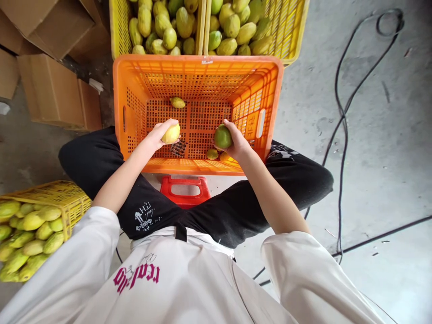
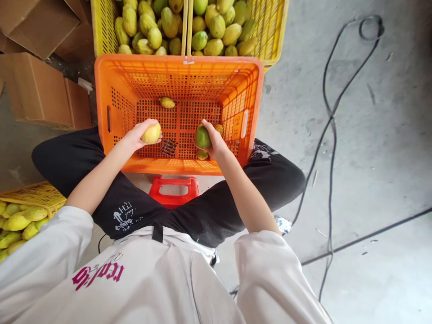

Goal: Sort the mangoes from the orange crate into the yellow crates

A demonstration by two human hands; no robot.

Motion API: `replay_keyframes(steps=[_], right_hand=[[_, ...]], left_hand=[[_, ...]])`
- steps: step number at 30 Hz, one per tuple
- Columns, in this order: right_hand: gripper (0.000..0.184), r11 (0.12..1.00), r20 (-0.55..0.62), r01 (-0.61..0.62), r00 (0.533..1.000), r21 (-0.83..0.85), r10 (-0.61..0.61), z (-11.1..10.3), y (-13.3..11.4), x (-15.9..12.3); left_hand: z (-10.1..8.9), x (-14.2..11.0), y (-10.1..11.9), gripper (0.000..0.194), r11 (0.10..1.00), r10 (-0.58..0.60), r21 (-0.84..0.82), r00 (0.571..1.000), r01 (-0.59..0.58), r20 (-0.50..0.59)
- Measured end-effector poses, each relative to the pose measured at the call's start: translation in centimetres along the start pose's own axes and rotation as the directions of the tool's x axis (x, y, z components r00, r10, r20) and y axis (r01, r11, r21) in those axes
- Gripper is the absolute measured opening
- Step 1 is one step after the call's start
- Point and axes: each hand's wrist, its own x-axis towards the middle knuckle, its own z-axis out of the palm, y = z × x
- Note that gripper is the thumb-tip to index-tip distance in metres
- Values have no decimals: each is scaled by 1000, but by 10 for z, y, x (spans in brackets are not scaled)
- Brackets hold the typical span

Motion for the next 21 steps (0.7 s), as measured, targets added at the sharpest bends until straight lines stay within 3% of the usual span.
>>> replay_keyframes(steps=[6,12,21], right_hand=[[34,996,59,86,995,-18,-85,-6,3,6],[35,999,-30,38,999,18,-37,-10,7,13],[36,999,-39,-20,999,31,21,-10,2,12]], left_hand=[[4,-3,3,25,1000,4,19,998,-3,-68],[6,0,2,20,998,-16,52,991,23,-133],[2,5,1,40,990,-121,-68,992,120,-20]])
